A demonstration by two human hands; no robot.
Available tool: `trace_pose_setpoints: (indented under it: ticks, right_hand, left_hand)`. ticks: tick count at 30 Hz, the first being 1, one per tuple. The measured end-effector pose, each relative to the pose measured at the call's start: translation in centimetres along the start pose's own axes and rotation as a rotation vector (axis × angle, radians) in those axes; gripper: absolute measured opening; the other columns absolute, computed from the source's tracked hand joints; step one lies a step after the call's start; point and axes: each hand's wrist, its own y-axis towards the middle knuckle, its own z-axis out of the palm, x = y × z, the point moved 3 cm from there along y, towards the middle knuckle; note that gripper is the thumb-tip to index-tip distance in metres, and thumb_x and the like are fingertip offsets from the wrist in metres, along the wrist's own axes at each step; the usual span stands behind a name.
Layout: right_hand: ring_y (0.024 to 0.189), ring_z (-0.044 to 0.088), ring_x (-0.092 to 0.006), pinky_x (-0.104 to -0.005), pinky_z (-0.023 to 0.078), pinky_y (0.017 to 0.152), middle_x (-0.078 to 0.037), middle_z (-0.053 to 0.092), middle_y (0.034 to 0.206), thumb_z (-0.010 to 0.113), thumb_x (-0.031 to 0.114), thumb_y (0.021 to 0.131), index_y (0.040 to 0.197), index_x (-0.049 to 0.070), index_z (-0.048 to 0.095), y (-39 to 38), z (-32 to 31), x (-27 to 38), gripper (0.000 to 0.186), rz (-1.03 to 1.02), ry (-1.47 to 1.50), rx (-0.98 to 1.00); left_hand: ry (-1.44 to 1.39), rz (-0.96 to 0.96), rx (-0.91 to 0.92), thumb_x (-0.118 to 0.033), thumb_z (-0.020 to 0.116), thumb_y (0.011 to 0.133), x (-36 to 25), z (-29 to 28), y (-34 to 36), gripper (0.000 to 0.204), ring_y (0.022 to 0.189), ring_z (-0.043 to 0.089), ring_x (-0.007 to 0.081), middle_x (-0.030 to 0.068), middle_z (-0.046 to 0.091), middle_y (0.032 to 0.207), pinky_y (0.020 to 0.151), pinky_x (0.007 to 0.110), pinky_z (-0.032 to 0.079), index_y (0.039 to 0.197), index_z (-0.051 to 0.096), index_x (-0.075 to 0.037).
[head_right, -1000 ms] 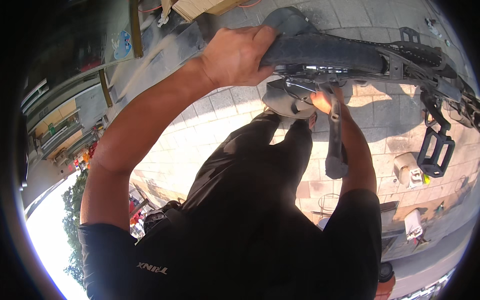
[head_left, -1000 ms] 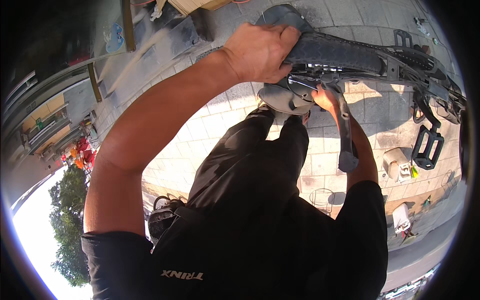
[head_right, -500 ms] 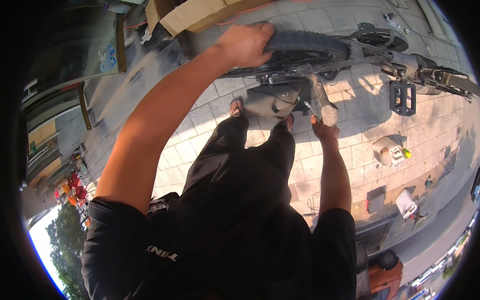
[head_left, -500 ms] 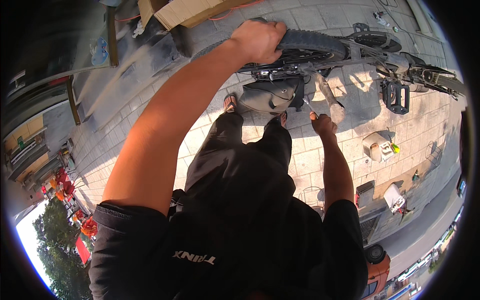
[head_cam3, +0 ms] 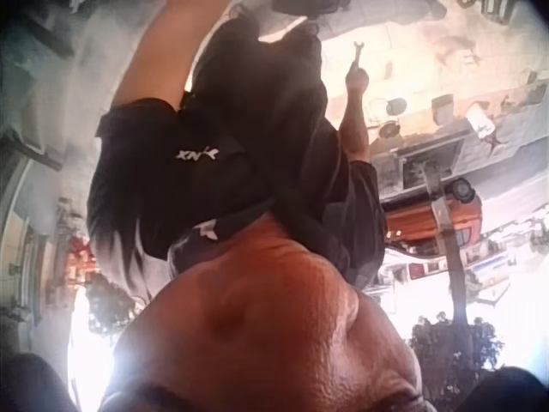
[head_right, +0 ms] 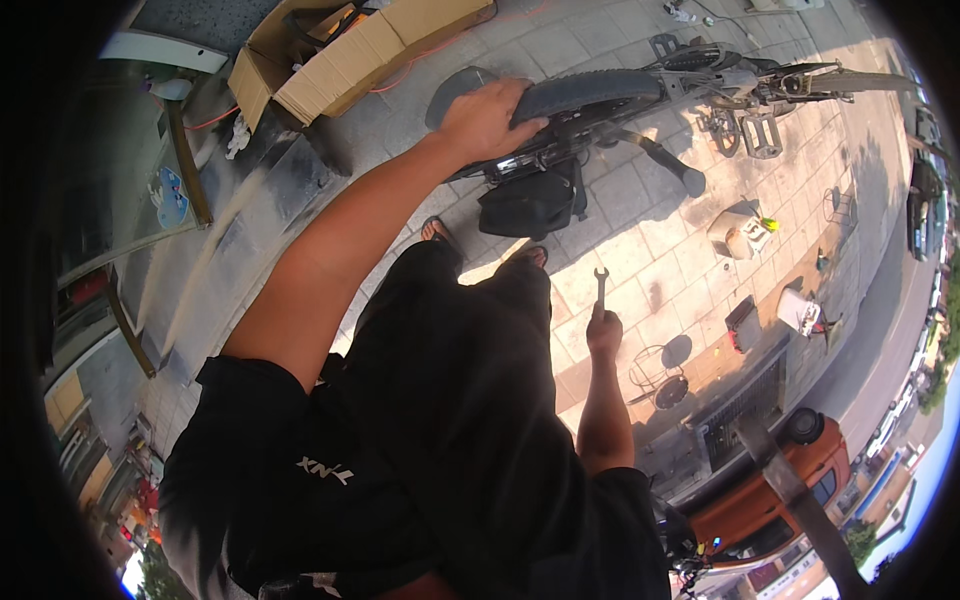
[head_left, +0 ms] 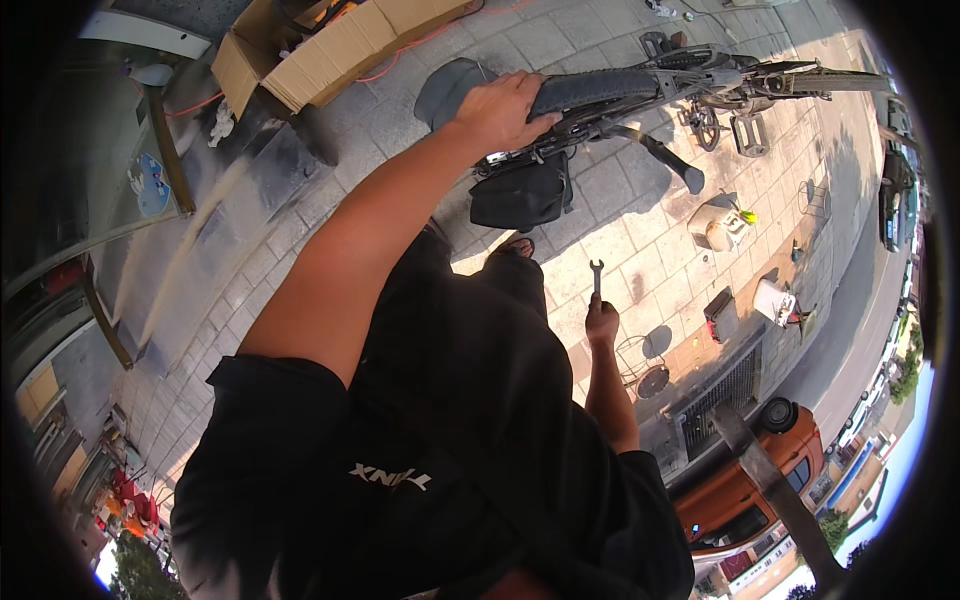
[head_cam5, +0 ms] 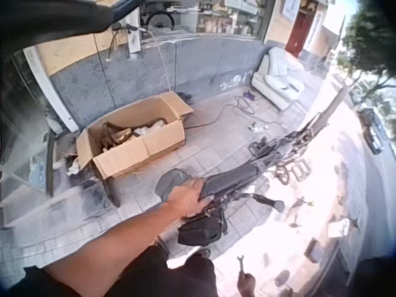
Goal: The person works on a bicycle's rear wheel and drivetrain, rotating the tire and adjusting components by hand. They then use a wrench to tighten a bolt on the rear wheel hub.
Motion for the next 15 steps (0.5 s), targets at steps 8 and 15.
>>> trace_pose_setpoints:
  ticks: [8, 15]
  right_hand:
    - [0.069, 0.062, -0.0190, -0.0368, 0.049, 0.065, -0.011, 0.065, 0.069, 0.063, 0.038, 0.102, 0.088, -0.004, 0.071, -3.3, 6.7, 6.9, 0.045, 0.040, 0.550, -0.017]
    - [0.065, 0.055, -0.0109, -0.0307, 0.045, 0.061, -0.005, 0.062, 0.069, 0.063, 0.032, 0.105, 0.093, -0.003, 0.069, -8.3, 2.2, 21.8, 0.038, -0.189, 0.781, -0.147]
  left_hand:
    - [0.176, -0.052, 0.067, -0.047, 0.066, 0.095, 9.7, 0.2, -9.9, 0.068, 0.123, 0.059, 0.0405, 0.0230, 0.060, 0.129, 0.105, 0.051, 0.045, 0.142, 0.051, 0.000]
    - [0.051, -0.200, 0.234, -0.045, 0.077, 0.086, 16.2, -0.7, -13.1, 0.077, 0.123, 0.060, 0.0431, 0.0245, 0.061, 0.132, 0.105, 0.047, 0.049, 0.143, 0.053, 0.001]
